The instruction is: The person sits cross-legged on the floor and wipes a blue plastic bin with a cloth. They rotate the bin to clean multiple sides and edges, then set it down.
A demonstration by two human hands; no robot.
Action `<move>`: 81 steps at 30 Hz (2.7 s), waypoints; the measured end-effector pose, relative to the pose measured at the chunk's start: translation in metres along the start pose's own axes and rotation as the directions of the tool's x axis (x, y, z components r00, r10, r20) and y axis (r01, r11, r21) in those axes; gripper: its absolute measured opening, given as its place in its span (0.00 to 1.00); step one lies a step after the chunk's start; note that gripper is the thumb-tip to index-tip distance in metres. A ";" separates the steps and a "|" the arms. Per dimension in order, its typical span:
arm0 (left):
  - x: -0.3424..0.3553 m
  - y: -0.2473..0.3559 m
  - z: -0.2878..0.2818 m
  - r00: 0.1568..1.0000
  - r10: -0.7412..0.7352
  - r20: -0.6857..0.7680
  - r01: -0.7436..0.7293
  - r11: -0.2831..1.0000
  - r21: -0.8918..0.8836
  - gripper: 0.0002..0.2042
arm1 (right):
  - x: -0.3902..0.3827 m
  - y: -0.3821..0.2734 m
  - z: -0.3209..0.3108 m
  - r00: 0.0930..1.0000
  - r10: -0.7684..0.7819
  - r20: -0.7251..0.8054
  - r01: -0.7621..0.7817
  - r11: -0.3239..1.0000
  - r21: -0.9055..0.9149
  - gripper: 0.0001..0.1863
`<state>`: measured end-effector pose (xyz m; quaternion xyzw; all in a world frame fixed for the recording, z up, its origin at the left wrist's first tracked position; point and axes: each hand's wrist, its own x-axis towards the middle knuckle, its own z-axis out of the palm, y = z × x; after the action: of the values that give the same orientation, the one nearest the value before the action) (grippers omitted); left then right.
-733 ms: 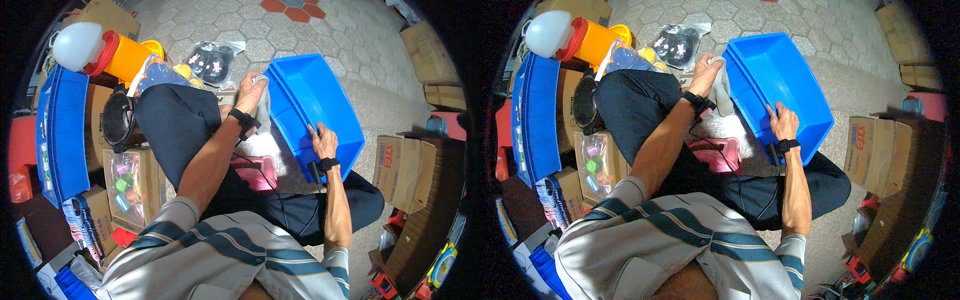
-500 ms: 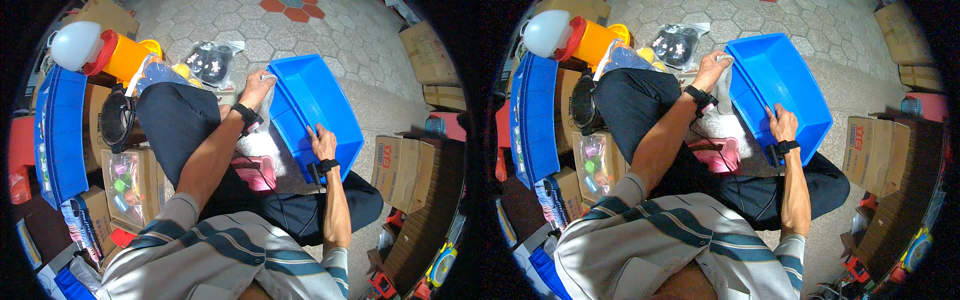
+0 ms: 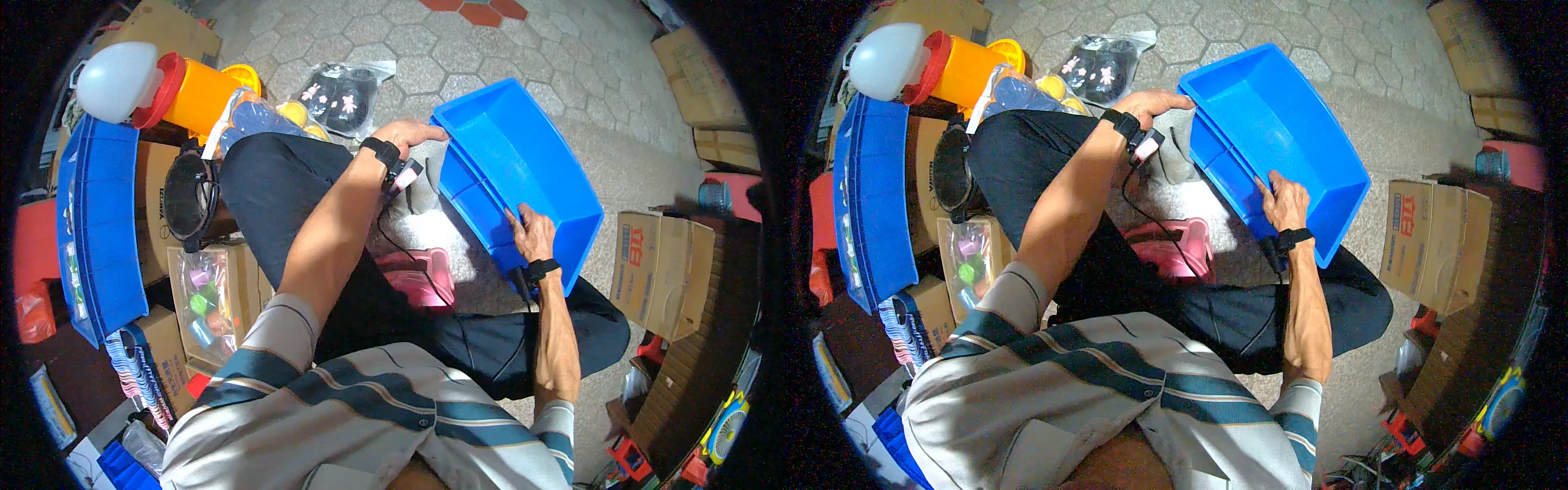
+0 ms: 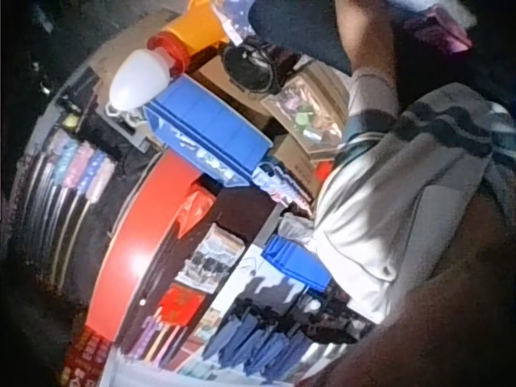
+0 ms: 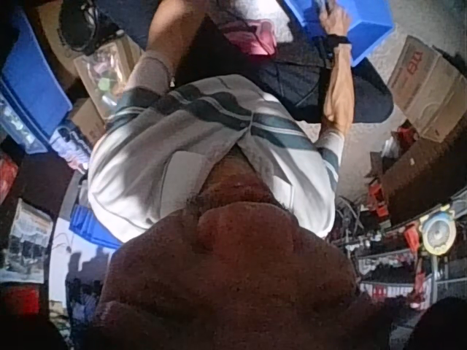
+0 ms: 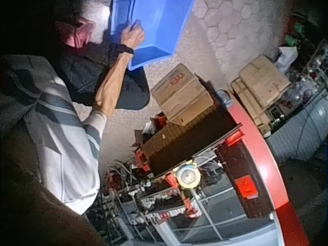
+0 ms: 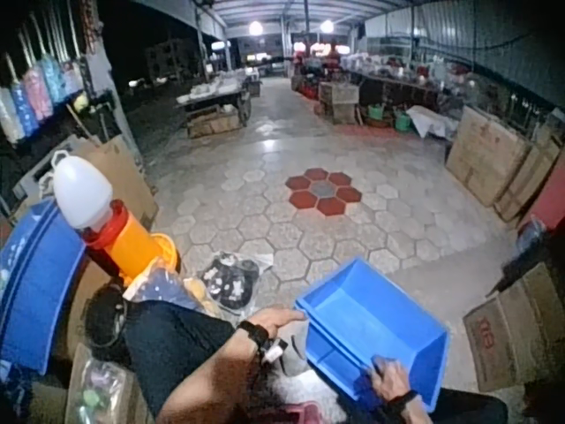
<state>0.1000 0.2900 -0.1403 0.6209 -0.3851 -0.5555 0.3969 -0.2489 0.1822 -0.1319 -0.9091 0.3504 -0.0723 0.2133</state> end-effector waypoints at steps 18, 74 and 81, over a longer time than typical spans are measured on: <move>0.005 -0.033 0.038 0.979 -0.203 0.028 0.195 0.881 -0.430 0.16 | 0.006 0.000 -0.014 0.998 0.064 0.029 -0.064 0.998 -0.019 0.23; 0.010 0.032 0.131 0.974 -0.090 -0.207 -0.020 0.879 -0.476 0.12 | 0.035 -0.029 -0.021 0.983 0.180 -0.039 -0.177 0.982 0.072 0.23; 0.015 0.030 0.132 0.950 -0.189 -0.250 0.058 0.890 -0.452 0.11 | 0.032 -0.029 -0.014 0.988 0.134 -0.077 -0.128 0.989 0.079 0.22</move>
<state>-0.0309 0.2562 -0.1271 0.6127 -0.1472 -0.5562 0.5418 -0.2115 0.1751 -0.1074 -0.8718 0.4150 -0.1083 0.2365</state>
